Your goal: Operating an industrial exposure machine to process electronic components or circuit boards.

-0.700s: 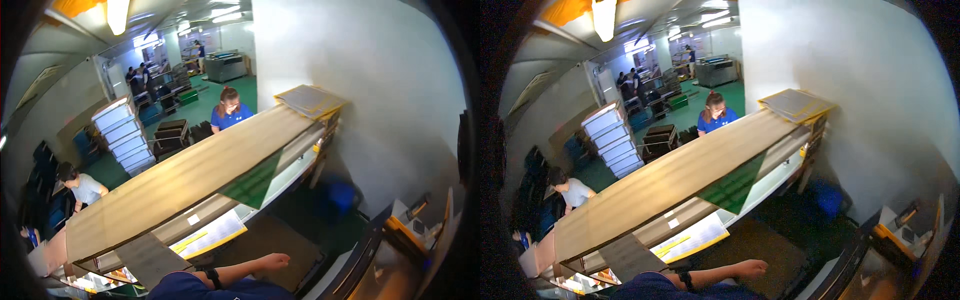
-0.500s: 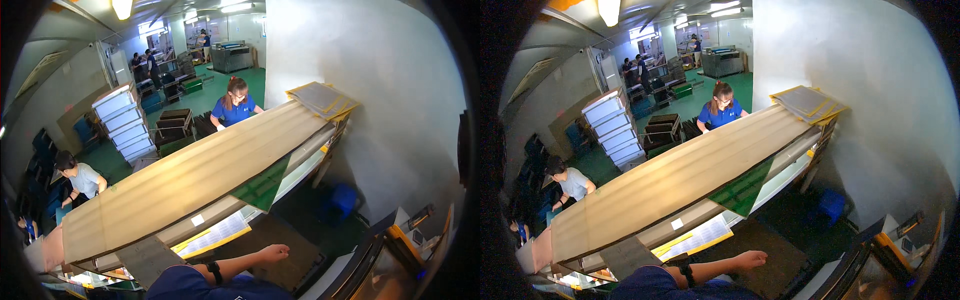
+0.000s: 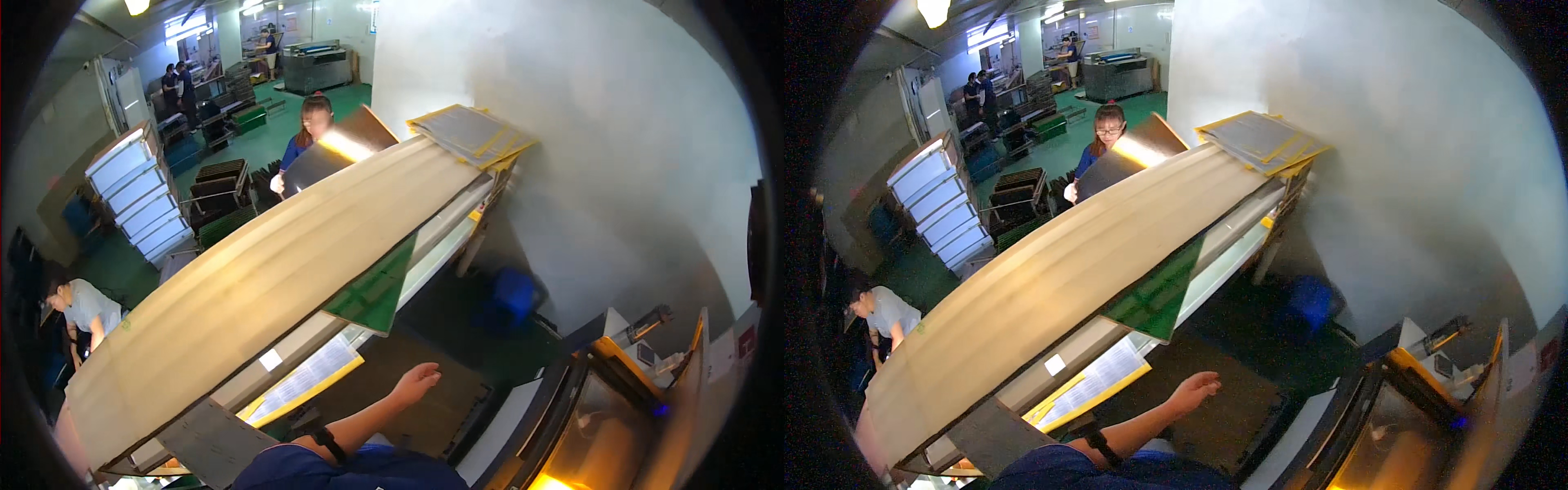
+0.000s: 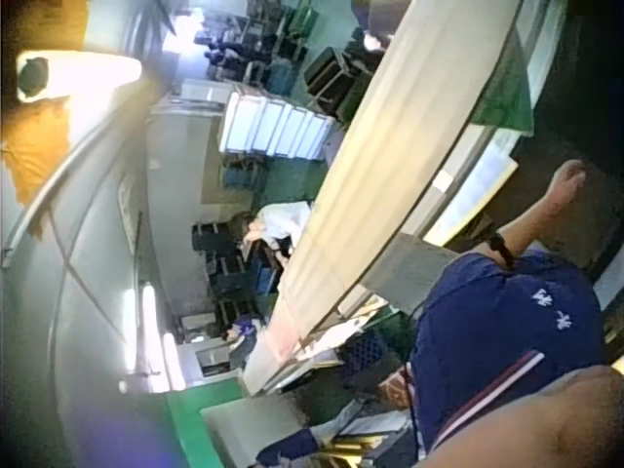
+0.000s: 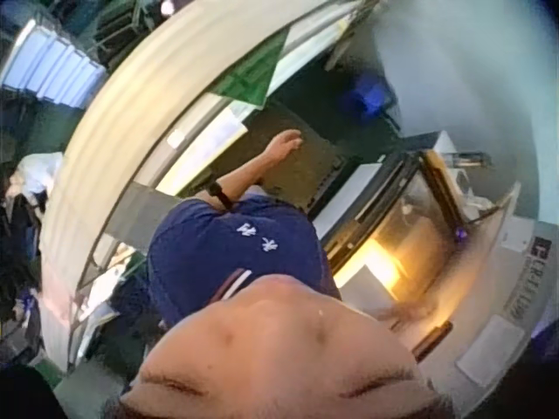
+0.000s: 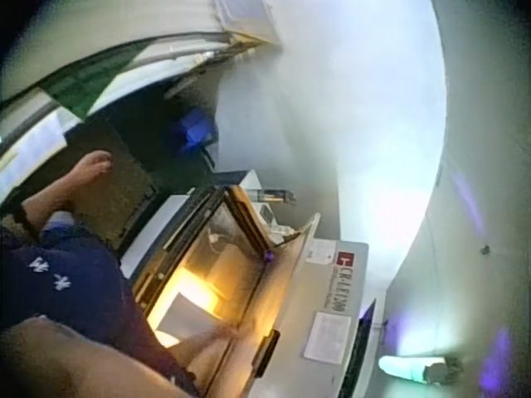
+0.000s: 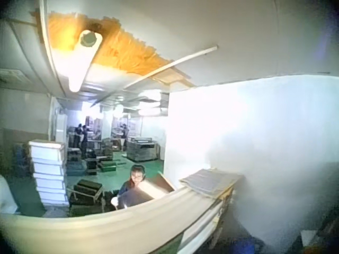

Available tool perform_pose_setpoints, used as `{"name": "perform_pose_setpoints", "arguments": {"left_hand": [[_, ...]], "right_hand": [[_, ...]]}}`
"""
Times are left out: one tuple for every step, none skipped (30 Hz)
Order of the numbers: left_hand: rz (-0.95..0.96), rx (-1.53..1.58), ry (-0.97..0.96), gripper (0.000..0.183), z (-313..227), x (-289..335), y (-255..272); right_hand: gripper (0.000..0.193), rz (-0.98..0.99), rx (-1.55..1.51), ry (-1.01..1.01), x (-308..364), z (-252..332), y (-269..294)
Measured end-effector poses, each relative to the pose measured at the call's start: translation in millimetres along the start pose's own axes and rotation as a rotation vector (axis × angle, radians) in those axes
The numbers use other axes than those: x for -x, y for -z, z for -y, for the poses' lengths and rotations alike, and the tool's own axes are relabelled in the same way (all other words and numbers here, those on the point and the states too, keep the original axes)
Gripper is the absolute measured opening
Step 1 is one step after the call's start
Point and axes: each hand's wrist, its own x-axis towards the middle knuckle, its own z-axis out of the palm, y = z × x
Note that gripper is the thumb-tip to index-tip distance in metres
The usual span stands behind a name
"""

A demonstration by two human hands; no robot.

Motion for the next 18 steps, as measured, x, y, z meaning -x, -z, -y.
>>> {"name": "perform_pose_setpoints", "arguments": {"left_hand": [[-0.073,-0.006,-0.055,0.045,-11,4,-2],[-0.149,0.016,-0.112,0.045,-25,9,-3],[-0.159,0.018,-0.117,0.045,-45,17,-7],[-0.205,0.051,-0.243,0.045,-70,25,-13],[-0.266,0.095,-0.377,0.044,-91,32,-8],[-0.269,0.09,-0.374,0.044,-101,31,-2],[-0.21,0.091,-0.425,0.042,-112,30,5],[-0.195,0.083,-0.485,0.041,-118,43,20],[-0.189,0.077,-0.478,0.041,-115,49,23],[-0.175,0.139,-0.405,0.04,-110,49,27],[-0.159,0.201,-0.333,0.04,-104,48,32],[-0.145,0.158,-0.294,0.041,-87,50,37],[-0.132,0.156,-0.283,0.041,-80,57,39],[-0.121,0.148,-0.155,0.04,-75,67,44],[-0.109,0.141,-0.027,0.039,-70,75,49],[-0.139,0.139,0.035,0.039,-64,81,57],[-0.139,0.137,0.044,0.039,-60,87,64],[-0.167,0.212,0.081,0.039,-56,94,73]], "right_hand": [[0.038,0.203,-0.229,-0.094,-4,84,8],[0.039,0.396,-0.456,-0.159,-25,190,1],[0.039,0.593,-0.684,-0.223,-28,267,-15],[0.04,0.787,-0.906,-0.294,-26,313,-26],[0.04,0.982,-1.136,-0.34,-21,364,-36],[0.037,1.196,-1.339,-0.645,-24,413,-25],[0.038,1.261,-1.477,-0.716,-41,446,-7],[0.044,1.452,-1.559,-0.752,-54,483,-5],[0.05,1.61,-1.604,-0.829,-59,507,-5],[0.051,1.674,-1.733,-0.858,-66,525,-7],[0.052,1.73,-1.866,-0.885,-74,544,-13],[0.054,1.793,-1.971,-0.884,-87,565,-22],[0.057,1.851,-2.071,-0.892,-103,584,-30],[0.063,1.954,-2.141,-1.014,-126,606,-35],[0.069,2.054,-2.206,-1.142,-150,628,-40],[0.073,2.119,-2.295,-1.045,-172,652,-45],[0.076,2.181,-2.382,-0.944,-191,675,-53],[0.077,2.282,-2.346,-0.86,-206,702,-60]]}}
